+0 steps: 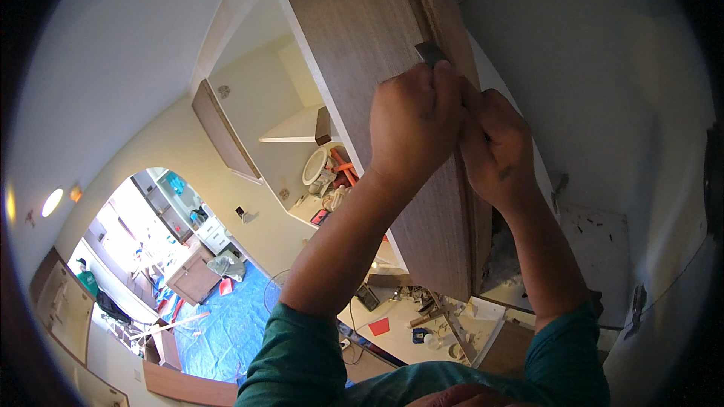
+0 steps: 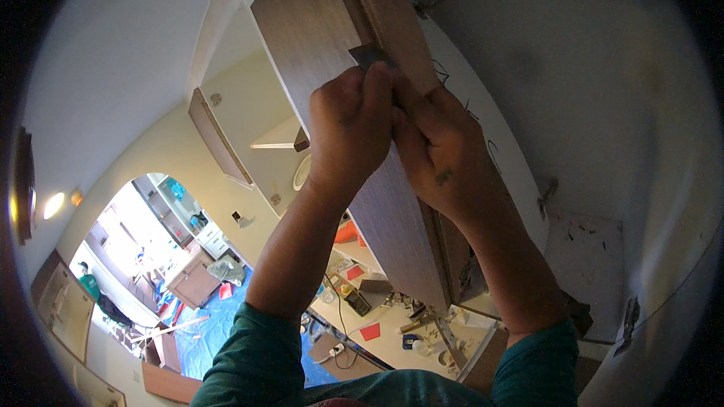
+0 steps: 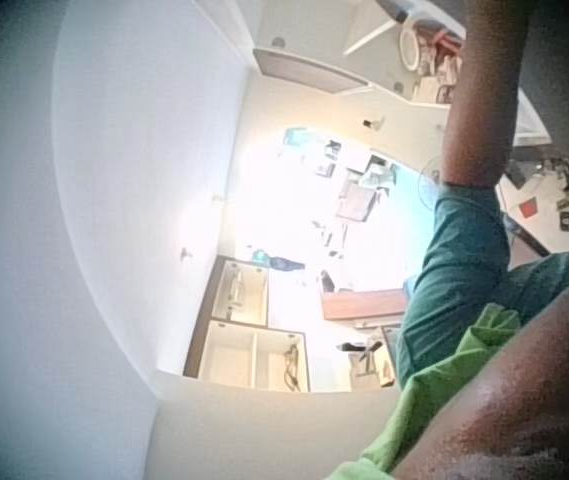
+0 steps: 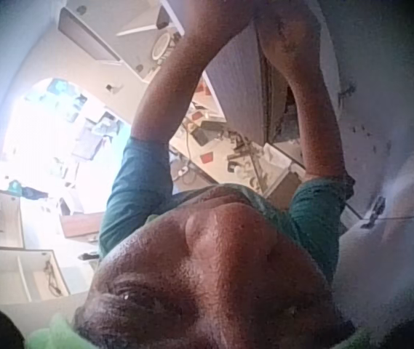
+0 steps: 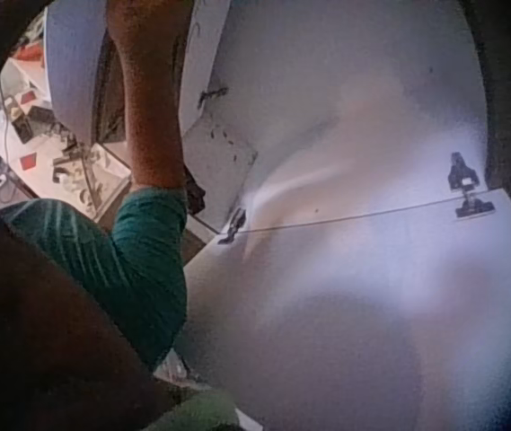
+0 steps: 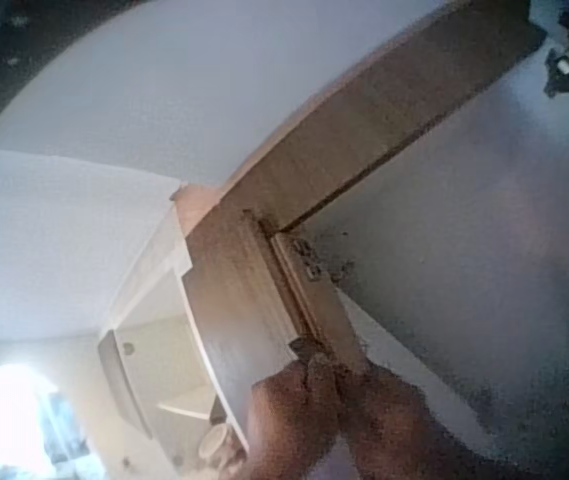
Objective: The person uses a utility knife to trim the edge of a wooden cabinet door. They repeatedly scrape and shave the edge to remove excess material, holding the door steady with the other hand.
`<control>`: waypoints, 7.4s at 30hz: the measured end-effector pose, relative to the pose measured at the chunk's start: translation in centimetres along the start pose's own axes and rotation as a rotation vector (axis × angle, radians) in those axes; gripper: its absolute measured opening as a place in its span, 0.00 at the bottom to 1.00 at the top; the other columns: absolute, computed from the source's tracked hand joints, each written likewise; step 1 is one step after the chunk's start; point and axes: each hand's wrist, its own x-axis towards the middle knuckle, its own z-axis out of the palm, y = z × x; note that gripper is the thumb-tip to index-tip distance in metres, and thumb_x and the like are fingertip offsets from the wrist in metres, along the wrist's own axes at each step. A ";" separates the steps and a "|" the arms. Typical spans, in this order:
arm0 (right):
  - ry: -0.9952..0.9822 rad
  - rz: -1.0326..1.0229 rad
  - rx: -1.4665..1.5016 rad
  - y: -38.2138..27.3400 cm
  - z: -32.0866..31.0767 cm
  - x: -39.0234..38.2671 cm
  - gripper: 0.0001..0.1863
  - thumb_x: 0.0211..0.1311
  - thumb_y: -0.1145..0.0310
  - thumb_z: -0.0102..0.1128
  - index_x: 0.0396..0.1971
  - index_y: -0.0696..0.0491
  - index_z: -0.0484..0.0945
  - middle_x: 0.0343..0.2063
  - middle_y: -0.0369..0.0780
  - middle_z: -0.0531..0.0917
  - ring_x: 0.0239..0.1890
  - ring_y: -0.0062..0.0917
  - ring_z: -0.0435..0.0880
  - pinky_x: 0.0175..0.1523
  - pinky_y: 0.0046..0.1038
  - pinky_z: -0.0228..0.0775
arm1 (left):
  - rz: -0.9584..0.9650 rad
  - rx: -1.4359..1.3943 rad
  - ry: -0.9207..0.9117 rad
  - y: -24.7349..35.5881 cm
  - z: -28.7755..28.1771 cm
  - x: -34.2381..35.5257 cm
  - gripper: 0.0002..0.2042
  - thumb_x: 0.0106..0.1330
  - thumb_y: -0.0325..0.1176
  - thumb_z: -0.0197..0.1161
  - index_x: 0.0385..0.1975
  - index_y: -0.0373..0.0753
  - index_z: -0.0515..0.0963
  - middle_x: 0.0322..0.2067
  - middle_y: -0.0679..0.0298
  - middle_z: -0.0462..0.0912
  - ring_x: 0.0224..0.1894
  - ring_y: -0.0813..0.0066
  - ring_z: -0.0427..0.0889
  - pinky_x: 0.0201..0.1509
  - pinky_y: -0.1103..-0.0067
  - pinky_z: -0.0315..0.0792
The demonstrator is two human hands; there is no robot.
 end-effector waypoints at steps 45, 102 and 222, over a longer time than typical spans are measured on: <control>0.035 -0.009 -0.002 0.0 0.0 1.3 0.19 0.67 0.72 0.57 0.56 0.57 0.78 0.28 0.47 0.79 0.28 0.33 0.82 0.34 0.32 0.74 | -0.250 -0.090 -0.009 1.8 -0.7 0.8 0.12 0.68 0.33 0.55 0.27 0.32 0.80 0.24 0.46 0.81 0.28 0.53 0.84 0.30 0.67 0.75; 0.084 -0.033 0.008 -0.1 0.4 3.0 0.18 0.67 0.70 0.57 0.55 0.59 0.79 0.25 0.45 0.78 0.26 0.31 0.79 0.31 0.30 0.71 | -0.063 -0.021 0.067 0.4 -0.5 2.8 0.18 0.68 0.37 0.54 0.22 0.29 0.79 0.21 0.41 0.80 0.29 0.41 0.83 0.36 0.61 0.77; -0.333 1.165 1.354 3.4 -12.3 -27.7 0.38 0.52 0.59 0.77 0.57 0.66 0.72 0.29 0.35 0.77 0.28 0.19 0.71 0.31 0.24 0.62 | 1.270 0.503 -0.318 -5.5 -4.5 3.1 0.11 0.56 0.35 0.64 0.38 0.42 0.81 0.43 0.63 0.82 0.55 0.63 0.78 0.68 0.58 0.67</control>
